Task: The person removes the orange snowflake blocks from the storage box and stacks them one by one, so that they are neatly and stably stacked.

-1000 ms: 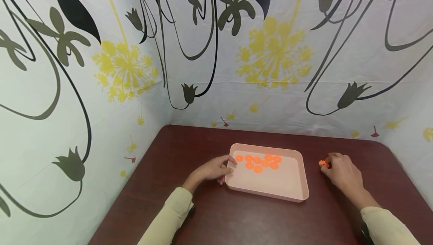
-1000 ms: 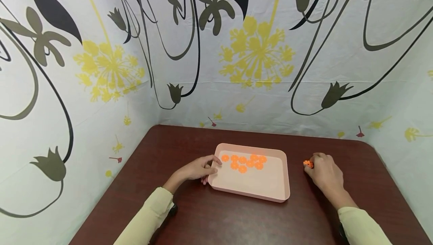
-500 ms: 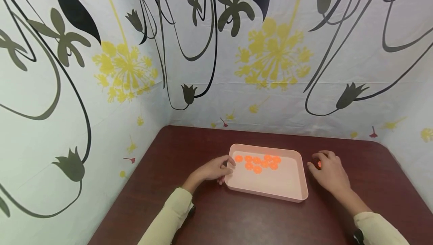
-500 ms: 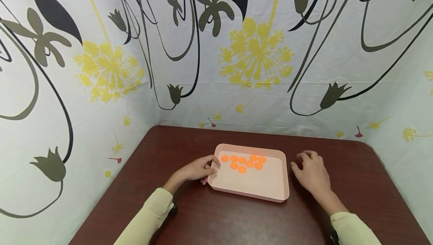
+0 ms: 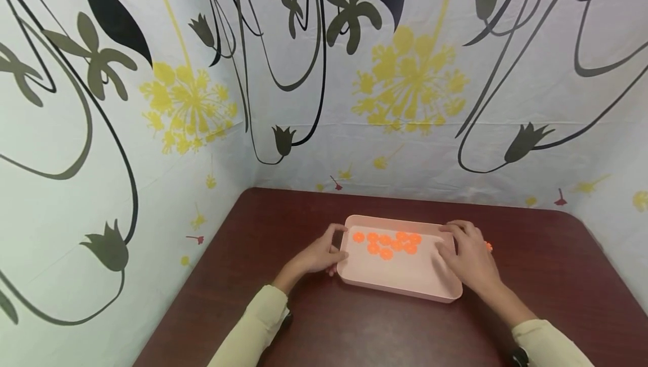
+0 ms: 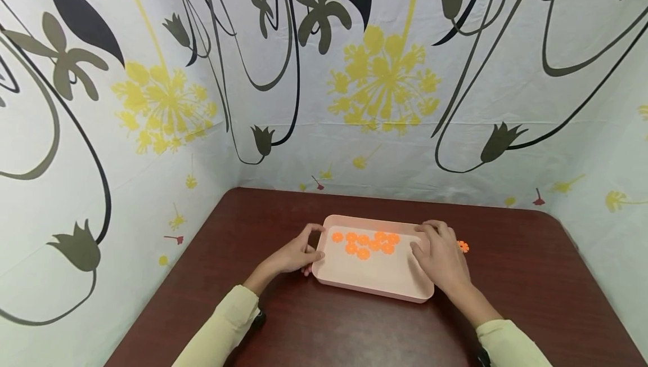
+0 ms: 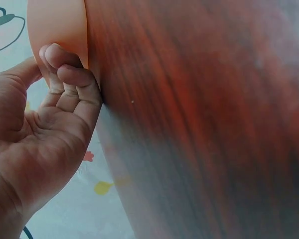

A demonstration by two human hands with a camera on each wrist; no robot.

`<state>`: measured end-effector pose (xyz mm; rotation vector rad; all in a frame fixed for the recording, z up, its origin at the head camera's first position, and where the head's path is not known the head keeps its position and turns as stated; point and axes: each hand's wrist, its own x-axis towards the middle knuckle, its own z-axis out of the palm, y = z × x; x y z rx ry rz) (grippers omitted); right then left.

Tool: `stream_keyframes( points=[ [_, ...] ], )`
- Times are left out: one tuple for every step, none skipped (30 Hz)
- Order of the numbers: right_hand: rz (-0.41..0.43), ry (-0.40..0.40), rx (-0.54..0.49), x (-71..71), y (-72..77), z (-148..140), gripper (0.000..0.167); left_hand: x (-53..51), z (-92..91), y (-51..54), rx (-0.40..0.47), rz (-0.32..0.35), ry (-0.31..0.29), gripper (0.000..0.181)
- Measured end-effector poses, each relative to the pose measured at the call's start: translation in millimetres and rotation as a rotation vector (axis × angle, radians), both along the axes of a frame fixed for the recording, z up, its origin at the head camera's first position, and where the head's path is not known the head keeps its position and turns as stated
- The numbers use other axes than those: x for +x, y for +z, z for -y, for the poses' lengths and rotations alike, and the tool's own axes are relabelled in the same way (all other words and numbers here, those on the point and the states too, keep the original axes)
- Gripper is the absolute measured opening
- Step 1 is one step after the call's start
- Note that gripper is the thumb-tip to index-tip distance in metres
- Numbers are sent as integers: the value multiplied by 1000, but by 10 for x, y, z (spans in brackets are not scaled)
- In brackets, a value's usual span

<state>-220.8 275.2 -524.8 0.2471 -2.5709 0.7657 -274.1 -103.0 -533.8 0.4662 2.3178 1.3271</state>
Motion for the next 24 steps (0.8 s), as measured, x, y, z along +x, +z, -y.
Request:
stream_keyframes(
  points=[
    [5, 8, 3, -4, -5, 22, 37, 6, -1, 3, 8, 3, 11, 67],
    [15, 15, 6, -8, -9, 45, 38, 9, -3, 2, 16, 5, 21, 69],
    [29, 24, 11, -14, -16, 66, 39, 15, -3, 4, 18, 7, 29, 70],
    [43, 27, 21, -19, -21, 89, 41, 19, -4, 5, 20, 11, 36, 70],
    [61, 30, 30, -27, -28, 107, 42, 21, -4, 3, 21, 12, 41, 70],
    [78, 33, 39, -34, -32, 128, 43, 24, -2, 2, 22, 12, 42, 69],
    [99, 40, 45, -44, -38, 145, 44, 25, 0, 2, 22, 12, 41, 69],
    [119, 44, 51, -52, -39, 165, 45, 26, 2, 2, 19, 10, 39, 68],
    [137, 46, 55, -62, -40, 182, 46, 25, 4, 1, 16, 6, 36, 68],
    [155, 43, 57, -73, -42, 201, 46, 28, 9, 2, 11, 3, 33, 67],
    [171, 42, 56, -85, -41, 219, 47, 29, 13, 3, 6, 0, 31, 66],
    [186, 40, 57, -99, -37, 244, 48, 32, 16, 6, 2, -3, 29, 66],
    [197, 35, 59, -118, -38, 266, 49, 34, 19, 11, -8, -5, 29, 66],
    [206, 29, 59, -137, -35, 289, 50, 36, 21, 15, -14, -6, 31, 65],
    [216, 25, 57, -159, -33, 311, 51, 37, 23, 18, -19, -7, 33, 64],
    [225, 26, 54, -181, -32, 331, 51, 39, 24, 22, -23, -5, 36, 64],
    [232, 29, 54, -202, -33, 351, 51, 38, 24, 20, -27, -4, 39, 63],
    [238, 37, 54, -224, -37, 366, 50, 38, 23, 17, -29, -3, 41, 63],
    [242, 50, 50, -243, -45, 374, 49, 36, 21, 15, -31, -1, 43, 63],
    [248, 70, 49, -257, -50, 378, 48, 35, 19, 11, -31, 0, 46, 63],
    [254, 88, 50, -268, -56, 378, 47, 33, 16, 7, -29, 1, 47, 63],
    [254, 109, 56, -280, -62, 377, 45, 31, 14, 2, -29, 1, 47, 63],
    [257, 128, 62, -290, -68, 375, 44, 29, 12, -4, -28, 1, 48, 62],
    [265, 146, 65, -299, -72, 373, 44, 28, 11, -6, -26, 2, 49, 62]
  ],
)
